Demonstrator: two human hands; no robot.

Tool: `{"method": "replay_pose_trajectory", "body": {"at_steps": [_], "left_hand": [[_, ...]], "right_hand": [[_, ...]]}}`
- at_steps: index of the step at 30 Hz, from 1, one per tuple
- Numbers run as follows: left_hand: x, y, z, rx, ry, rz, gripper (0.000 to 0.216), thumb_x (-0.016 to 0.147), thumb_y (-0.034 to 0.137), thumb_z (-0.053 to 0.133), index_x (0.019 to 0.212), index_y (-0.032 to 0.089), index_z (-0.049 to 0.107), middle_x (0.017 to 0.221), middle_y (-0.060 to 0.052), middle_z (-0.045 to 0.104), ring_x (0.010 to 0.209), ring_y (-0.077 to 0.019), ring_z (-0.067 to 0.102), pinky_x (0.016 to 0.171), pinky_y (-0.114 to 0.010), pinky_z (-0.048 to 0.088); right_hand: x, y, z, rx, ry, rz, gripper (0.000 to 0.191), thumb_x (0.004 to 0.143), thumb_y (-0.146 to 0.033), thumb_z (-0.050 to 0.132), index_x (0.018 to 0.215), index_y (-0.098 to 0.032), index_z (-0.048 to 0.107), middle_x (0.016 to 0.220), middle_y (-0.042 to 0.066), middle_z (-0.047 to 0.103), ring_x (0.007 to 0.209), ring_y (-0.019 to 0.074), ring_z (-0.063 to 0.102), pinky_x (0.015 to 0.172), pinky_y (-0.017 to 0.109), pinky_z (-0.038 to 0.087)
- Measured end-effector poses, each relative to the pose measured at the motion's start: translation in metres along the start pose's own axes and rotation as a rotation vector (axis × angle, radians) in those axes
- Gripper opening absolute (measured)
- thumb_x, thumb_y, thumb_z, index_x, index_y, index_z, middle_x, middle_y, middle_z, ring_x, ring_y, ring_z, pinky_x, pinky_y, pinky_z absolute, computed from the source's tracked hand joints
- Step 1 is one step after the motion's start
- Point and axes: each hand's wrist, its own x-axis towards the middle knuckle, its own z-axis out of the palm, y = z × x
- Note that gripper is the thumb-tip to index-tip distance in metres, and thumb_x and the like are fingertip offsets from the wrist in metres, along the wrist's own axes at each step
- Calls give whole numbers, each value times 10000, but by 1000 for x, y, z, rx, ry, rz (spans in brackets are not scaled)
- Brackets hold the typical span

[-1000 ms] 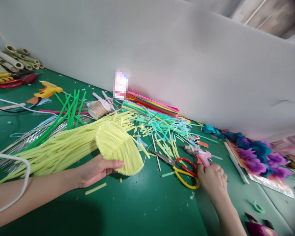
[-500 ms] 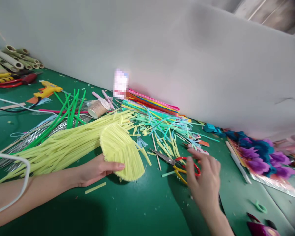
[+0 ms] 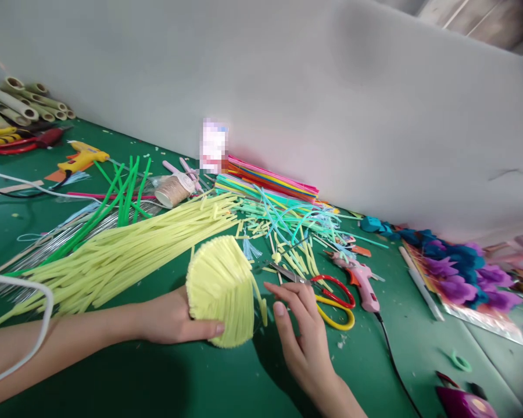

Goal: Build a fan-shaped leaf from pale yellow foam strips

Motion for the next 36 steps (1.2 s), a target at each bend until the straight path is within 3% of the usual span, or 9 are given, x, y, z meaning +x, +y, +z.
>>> {"method": "replay_pose_trajectory", "body": {"at_steps": [7, 12, 16, 20, 25, 30, 36], "left_hand": [[-2, -6, 0, 118, 30, 23, 440, 839, 300, 647, 1276, 255, 628, 1264, -33, 668, 1218, -251, 572, 1086, -324, 384], [-1, -5, -1, 172, 18, 18, 430, 851, 311, 634, 1279, 264, 625, 1271, -30, 664, 1213, -250, 577, 1082, -319, 387], [-1, -6, 0, 178, 12, 13, 455, 855, 312, 629, 1307, 263, 601, 1308, -31, 638, 1219, -248, 571, 1088, -321, 381], [-1, -5, 0, 138, 23, 50, 440, 832, 280, 653, 1272, 268, 632, 1254, -27, 675, 1191, -256, 592, 1072, -326, 402], [0, -2, 1, 146, 8, 40, 426, 846, 288, 639, 1272, 270, 631, 1275, -27, 660, 1208, -256, 579, 1080, -325, 392], [2, -5, 1, -119, 56, -19, 424, 840, 320, 659, 1254, 228, 636, 1235, -53, 683, 1164, -263, 611, 1028, -350, 450], [8, -11, 3, -523, 282, -148, 493, 795, 310, 734, 1263, 222, 607, 1266, -80, 665, 1159, -282, 614, 1004, -393, 479]], "right_hand": [[-2, 0, 2, 147, 150, -17, 125, 957, -155, 405, 973, -213, 515, 929, 50, 526, 874, 195, 521, 769, 352, 421], [-1, 0, 4, 194, 196, -43, 250, 984, -155, 314, 775, -217, 435, 754, 8, 471, 695, 159, 478, 641, 306, 402], [1, 1, 1, 84, 153, -49, 100, 942, -160, 455, 921, -211, 538, 842, 35, 567, 771, 177, 553, 664, 307, 449], [2, 2, 2, -15, 100, -36, 213, 907, -207, 558, 1120, -222, 563, 961, 65, 616, 879, 215, 587, 694, 331, 487], [3, 1, 9, 8, 19, -43, 61, 894, -184, 583, 943, -219, 594, 865, 36, 638, 825, 203, 579, 725, 345, 477], [4, -2, 8, 56, 27, -11, 95, 883, -138, 555, 828, -212, 534, 791, 15, 598, 749, 177, 542, 674, 315, 444], [1, -5, 2, 77, 103, -59, 115, 880, -96, 549, 894, -209, 531, 819, 22, 568, 765, 170, 537, 666, 299, 445]]}}
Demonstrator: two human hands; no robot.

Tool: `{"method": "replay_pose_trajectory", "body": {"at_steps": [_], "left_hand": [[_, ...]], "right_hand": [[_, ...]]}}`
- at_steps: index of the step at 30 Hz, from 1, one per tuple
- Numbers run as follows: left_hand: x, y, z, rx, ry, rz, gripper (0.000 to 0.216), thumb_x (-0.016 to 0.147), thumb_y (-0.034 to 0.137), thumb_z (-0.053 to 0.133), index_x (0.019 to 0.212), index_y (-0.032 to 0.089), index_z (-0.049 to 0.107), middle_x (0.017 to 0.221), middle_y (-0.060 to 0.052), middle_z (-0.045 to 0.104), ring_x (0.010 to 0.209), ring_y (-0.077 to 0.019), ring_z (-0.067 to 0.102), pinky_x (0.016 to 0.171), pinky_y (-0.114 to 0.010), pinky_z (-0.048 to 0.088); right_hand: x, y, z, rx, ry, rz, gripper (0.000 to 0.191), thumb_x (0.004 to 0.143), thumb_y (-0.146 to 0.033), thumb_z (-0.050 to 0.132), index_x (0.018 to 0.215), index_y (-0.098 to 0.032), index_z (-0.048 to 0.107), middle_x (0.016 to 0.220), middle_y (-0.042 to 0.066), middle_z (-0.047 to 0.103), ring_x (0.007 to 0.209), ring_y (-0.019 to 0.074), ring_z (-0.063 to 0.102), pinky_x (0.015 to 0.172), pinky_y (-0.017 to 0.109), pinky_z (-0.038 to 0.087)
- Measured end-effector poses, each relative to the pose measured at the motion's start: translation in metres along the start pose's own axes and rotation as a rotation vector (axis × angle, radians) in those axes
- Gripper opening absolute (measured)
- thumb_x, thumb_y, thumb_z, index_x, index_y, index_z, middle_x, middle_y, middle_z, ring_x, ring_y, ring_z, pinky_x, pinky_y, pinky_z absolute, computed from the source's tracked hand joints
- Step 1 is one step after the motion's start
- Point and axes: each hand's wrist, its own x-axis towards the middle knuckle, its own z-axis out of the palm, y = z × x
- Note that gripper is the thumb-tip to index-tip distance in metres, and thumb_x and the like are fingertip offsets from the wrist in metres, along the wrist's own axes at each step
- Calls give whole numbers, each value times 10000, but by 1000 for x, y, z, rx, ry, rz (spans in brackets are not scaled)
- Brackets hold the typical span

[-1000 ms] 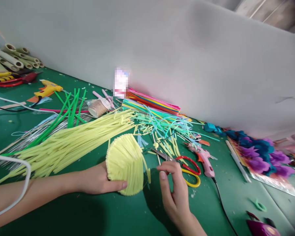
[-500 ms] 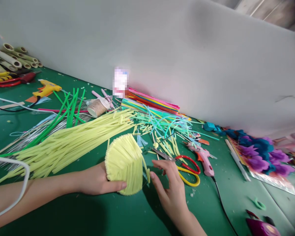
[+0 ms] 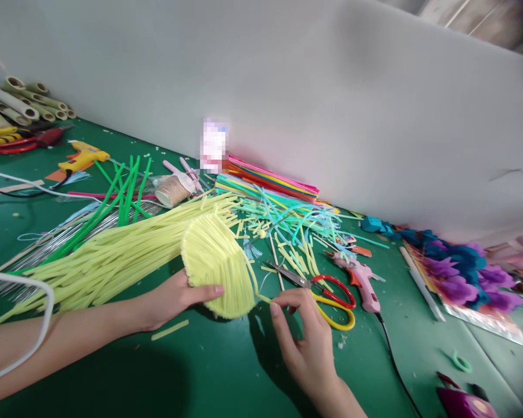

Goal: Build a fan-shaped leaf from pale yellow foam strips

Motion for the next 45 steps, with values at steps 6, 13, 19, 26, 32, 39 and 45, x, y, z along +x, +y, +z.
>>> {"method": "replay_pose_trajectory", "body": {"at_steps": [6, 13, 19, 26, 32, 39, 45], "left_hand": [[1, 1, 3, -161, 88, -49, 547, 780, 266, 755, 1291, 219, 565, 1253, -98, 672, 1124, -293, 638, 897, -375, 553], [2, 0, 1, -167, 88, -50, 502, 775, 277, 756, 1245, 197, 598, 1206, -117, 691, 1097, -316, 649, 840, -407, 575], [2, 0, 3, -161, 75, -35, 416, 776, 263, 759, 1164, 190, 630, 1200, -110, 693, 1098, -299, 648, 861, -374, 557], [2, -2, 1, -101, 28, 21, 450, 786, 293, 744, 1208, 200, 616, 1258, -95, 668, 1174, -305, 603, 979, -403, 497], [-2, 0, -1, 410, -66, 128, 500, 847, 394, 652, 1297, 192, 570, 1347, -78, 606, 1243, -276, 548, 1088, -392, 400], [-5, 1, -2, 657, -167, 176, 455, 883, 404, 584, 1278, 179, 585, 1377, -74, 577, 1271, -249, 522, 1130, -374, 339], [-4, 5, -3, 440, -177, 101, 430, 854, 374, 639, 1234, 175, 617, 1272, -70, 657, 1170, -257, 600, 1052, -374, 437]], "right_hand": [[-5, 5, -1, 5, -29, -124, 233, 841, -21, 540, 981, -206, 540, 856, 50, 584, 791, 198, 553, 696, 353, 471], [-7, 5, -4, -7, -27, -205, 296, 804, 32, 544, 1009, -182, 543, 864, 68, 592, 796, 201, 549, 701, 373, 478], [-6, -3, -5, -4, -44, -239, 303, 798, 34, 551, 1021, -170, 546, 854, 73, 592, 785, 197, 544, 685, 368, 486], [-8, -5, -3, 53, -96, -207, 320, 811, 35, 537, 1038, -190, 534, 849, 64, 624, 778, 191, 572, 697, 359, 507], [-9, -11, 1, 96, -110, -206, 311, 819, 34, 561, 1043, -181, 550, 855, 58, 643, 772, 168, 587, 699, 308, 512], [-9, -13, 9, 86, -130, -188, 266, 846, 9, 568, 1030, -182, 554, 840, 54, 648, 751, 162, 584, 688, 285, 505], [-7, -19, 14, 110, -150, -245, 284, 838, 16, 571, 1038, -184, 549, 834, 59, 651, 751, 171, 584, 692, 297, 506]]}}
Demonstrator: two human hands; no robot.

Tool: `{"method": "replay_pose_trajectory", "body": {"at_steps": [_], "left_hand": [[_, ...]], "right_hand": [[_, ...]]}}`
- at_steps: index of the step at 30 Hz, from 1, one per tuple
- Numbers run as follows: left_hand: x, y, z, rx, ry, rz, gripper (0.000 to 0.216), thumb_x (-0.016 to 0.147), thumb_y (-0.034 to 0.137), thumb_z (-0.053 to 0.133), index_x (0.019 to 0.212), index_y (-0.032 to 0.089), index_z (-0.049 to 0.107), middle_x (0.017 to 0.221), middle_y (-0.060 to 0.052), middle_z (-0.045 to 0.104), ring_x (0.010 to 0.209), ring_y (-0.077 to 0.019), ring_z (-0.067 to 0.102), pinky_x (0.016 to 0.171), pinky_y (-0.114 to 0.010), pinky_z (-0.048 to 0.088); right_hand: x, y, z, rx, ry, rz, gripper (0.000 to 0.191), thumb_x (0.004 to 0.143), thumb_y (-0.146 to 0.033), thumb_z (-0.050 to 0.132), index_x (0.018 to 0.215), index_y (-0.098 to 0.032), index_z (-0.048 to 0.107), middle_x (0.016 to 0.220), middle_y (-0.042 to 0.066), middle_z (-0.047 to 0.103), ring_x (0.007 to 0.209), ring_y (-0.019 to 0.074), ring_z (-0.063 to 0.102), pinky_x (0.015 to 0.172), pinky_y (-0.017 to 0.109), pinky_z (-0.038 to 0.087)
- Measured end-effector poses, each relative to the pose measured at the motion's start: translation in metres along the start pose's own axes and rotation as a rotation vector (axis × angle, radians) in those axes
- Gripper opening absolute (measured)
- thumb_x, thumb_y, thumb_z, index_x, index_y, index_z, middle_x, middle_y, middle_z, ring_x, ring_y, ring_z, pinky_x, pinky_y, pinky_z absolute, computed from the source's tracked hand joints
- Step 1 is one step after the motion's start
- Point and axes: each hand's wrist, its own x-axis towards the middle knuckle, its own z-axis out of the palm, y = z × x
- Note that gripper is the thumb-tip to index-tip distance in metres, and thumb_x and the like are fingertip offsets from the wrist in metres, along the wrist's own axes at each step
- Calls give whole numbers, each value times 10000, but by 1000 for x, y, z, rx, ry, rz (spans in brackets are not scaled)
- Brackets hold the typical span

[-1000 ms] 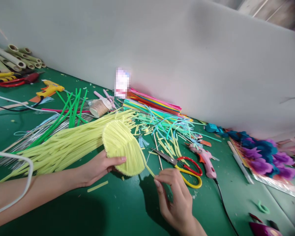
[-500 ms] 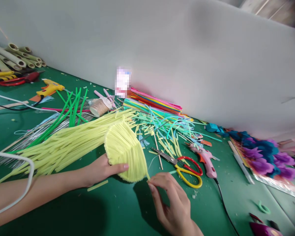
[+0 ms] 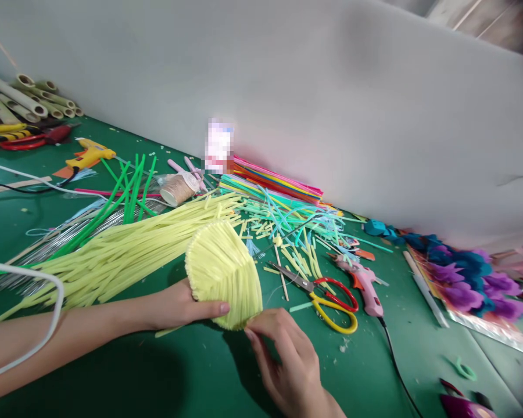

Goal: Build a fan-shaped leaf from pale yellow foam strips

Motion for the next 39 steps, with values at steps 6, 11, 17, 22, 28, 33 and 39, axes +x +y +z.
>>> {"method": "replay_pose_trajectory", "body": {"at_steps": [6, 11, 17, 22, 28, 33, 39], "left_hand": [[1, -9, 1, -356, 81, 15, 463, 816, 343, 710, 1245, 197, 615, 1228, -63, 685, 1134, -266, 624, 996, -391, 488], [2, -14, 1, -480, 72, 16, 465, 830, 287, 710, 1274, 210, 597, 1251, -69, 674, 1138, -260, 624, 1009, -406, 484], [2, -11, 1, -470, 50, 11, 437, 837, 291, 700, 1259, 225, 606, 1246, -66, 676, 1144, -264, 622, 1001, -410, 489], [2, -10, 1, -389, 72, 8, 378, 832, 307, 704, 1195, 230, 629, 1255, -58, 670, 1154, -261, 613, 988, -390, 495], [2, -5, 2, -324, 85, 11, 393, 829, 339, 700, 1197, 227, 618, 1247, -60, 672, 1152, -260, 612, 996, -392, 488], [2, -2, 2, -241, 101, 31, 397, 831, 356, 688, 1195, 214, 616, 1278, -67, 652, 1185, -268, 587, 1044, -415, 442], [1, -3, 2, -262, 95, 11, 401, 828, 364, 687, 1198, 229, 608, 1269, -57, 659, 1183, -270, 588, 1030, -412, 451]], "right_hand": [[-5, 1, -3, 138, 216, 219, 189, 859, -118, 595, 1009, -222, 545, 821, 24, 608, 732, 154, 582, 668, 266, 502], [0, 13, -6, 378, 322, 807, 168, 858, -362, 650, 923, -207, 632, 716, -2, 614, 596, 116, 535, 525, 202, 454], [6, 15, -5, 598, 184, 937, 307, 764, -445, 739, 908, -175, 725, 709, 27, 675, 614, 119, 548, 557, 207, 458], [4, 15, -1, 621, 212, 956, 273, 732, -421, 773, 838, -173, 734, 665, 17, 671, 577, 111, 548, 548, 208, 449], [3, 12, 2, 566, 216, 944, 272, 740, -426, 761, 806, -164, 727, 658, 25, 672, 581, 119, 563, 550, 210, 458], [3, 8, 7, 511, 229, 895, 266, 789, -429, 712, 796, -163, 708, 646, 19, 651, 591, 125, 569, 555, 214, 462], [4, 8, 9, 548, 293, 915, 284, 766, -416, 737, 913, -173, 722, 729, 36, 693, 624, 136, 587, 573, 231, 484]]}}
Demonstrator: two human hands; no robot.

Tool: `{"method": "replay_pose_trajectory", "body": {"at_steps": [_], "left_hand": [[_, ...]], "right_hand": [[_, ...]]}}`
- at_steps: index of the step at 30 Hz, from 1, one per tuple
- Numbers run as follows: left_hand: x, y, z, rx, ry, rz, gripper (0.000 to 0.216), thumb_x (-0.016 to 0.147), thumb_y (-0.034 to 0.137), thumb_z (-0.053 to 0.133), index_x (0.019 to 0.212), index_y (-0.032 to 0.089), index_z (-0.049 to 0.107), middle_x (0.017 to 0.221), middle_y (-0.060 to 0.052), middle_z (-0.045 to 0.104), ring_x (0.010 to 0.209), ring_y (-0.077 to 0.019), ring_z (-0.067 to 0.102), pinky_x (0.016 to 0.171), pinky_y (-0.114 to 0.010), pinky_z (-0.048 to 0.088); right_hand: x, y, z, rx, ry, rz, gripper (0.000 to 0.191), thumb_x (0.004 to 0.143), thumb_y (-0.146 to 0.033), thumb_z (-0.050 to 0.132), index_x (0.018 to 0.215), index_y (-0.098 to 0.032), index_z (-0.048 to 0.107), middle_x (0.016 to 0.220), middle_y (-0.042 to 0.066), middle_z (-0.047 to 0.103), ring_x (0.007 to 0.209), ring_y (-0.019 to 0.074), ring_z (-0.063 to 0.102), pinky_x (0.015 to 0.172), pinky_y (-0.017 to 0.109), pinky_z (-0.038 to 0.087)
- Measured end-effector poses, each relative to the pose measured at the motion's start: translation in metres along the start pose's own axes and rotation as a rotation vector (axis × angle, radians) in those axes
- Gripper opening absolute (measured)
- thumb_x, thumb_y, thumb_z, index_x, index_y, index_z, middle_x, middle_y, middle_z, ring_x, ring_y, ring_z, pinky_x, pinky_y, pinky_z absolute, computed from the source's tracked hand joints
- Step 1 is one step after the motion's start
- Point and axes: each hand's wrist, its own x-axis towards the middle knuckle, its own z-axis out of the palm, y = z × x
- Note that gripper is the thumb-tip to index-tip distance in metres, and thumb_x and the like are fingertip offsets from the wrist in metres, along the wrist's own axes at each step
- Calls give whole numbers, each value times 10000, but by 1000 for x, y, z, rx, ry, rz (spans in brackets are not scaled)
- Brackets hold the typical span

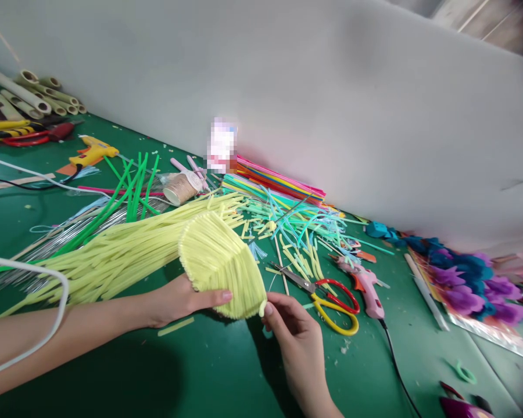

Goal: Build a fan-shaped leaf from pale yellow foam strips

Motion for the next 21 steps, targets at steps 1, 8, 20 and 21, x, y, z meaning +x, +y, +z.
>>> {"method": "replay_pose_trajectory", "body": {"at_steps": [1, 8, 20, 21], "left_hand": [[0, 0, 0, -5, 6, -7, 400, 825, 368, 690, 1191, 226, 612, 1263, -60, 662, 1180, -274, 590, 1029, -416, 450], [1, 2, 0, 21, -5, 3, 414, 830, 360, 684, 1211, 216, 613, 1283, -73, 650, 1196, -275, 580, 1048, -417, 431], [2, 2, -1, 174, -26, 47, 395, 855, 375, 638, 1214, 211, 625, 1294, -62, 642, 1180, -259, 591, 1054, -401, 428], [1, 2, -1, 180, -21, 48, 395, 850, 377, 643, 1210, 215, 630, 1290, -57, 645, 1181, -261, 591, 1055, -399, 427]], "right_hand": [[0, 0, 0, 12, 2, 5, 283, 760, -415, 742, 909, -174, 724, 725, 36, 694, 622, 137, 586, 569, 231, 483], [-4, -3, 1, 12, -12, -1, 230, 767, -398, 740, 822, -175, 728, 672, 19, 664, 599, 126, 574, 567, 223, 470], [-3, -3, 7, -62, 22, -45, 283, 790, -442, 697, 756, -162, 665, 612, 1, 592, 567, 128, 514, 537, 226, 419], [-3, -3, 7, -63, 20, -45, 286, 793, -442, 694, 747, -162, 657, 608, -1, 589, 566, 127, 510, 536, 225, 414]]}}
